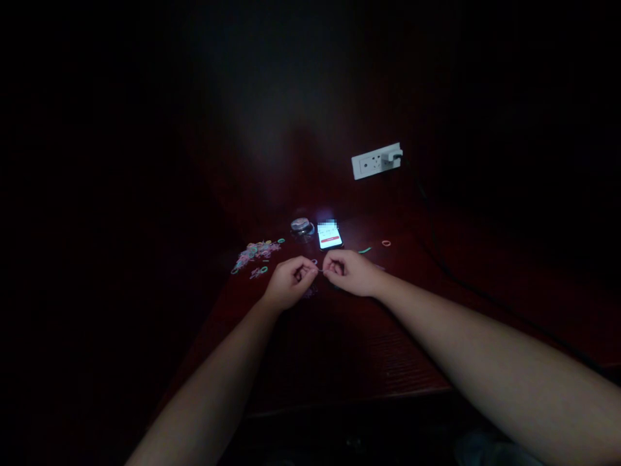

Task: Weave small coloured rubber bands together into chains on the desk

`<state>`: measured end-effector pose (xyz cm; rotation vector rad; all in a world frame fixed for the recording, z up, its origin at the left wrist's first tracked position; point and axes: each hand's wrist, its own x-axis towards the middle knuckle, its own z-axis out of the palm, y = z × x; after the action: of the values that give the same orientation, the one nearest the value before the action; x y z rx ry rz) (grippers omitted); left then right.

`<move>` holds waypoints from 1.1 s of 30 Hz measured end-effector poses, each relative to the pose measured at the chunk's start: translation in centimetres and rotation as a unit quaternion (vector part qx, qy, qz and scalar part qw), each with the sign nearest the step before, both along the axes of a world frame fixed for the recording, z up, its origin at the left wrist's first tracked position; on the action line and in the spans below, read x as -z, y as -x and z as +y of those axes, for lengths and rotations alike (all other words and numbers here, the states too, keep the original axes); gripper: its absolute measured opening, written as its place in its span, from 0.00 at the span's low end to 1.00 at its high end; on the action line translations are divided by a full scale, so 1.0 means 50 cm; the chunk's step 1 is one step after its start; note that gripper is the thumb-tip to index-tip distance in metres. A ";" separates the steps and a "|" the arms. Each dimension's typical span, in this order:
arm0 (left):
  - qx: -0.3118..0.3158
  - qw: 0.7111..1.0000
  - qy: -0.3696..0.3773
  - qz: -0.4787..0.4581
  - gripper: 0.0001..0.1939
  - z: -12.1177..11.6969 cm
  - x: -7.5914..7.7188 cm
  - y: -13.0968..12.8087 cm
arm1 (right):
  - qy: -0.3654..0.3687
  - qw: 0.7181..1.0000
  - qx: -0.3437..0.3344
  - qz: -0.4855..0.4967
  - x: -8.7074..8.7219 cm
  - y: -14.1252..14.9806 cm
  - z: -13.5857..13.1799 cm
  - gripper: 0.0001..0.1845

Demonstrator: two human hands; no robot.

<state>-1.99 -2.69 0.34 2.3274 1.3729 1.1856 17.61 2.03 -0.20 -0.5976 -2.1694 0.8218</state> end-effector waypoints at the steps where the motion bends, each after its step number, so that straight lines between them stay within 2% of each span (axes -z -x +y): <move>1: 0.002 1.000 0.000 0.001 0.07 0.000 -0.001 0.000 | 0.002 1.000 0.001 0.001 0.001 0.001 0.000 0.05; 10: 0.027 0.999 -0.005 0.027 0.06 -0.006 -0.008 -0.004 | -0.003 1.000 -0.001 0.005 0.007 0.002 0.006 0.03; 16: 0.024 0.999 -0.010 0.023 0.04 -0.005 -0.008 -0.004 | -0.005 1.000 0.006 0.010 0.004 0.000 0.003 0.03; 33: 0.027 1.000 0.003 0.011 0.06 -0.007 -0.010 -0.006 | -0.027 0.999 0.001 -0.022 0.001 -0.001 0.002 0.02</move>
<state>-1.69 -3.05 0.83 2.3637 1.3091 1.1422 17.67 2.13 -0.26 -0.5950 -2.2235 0.7532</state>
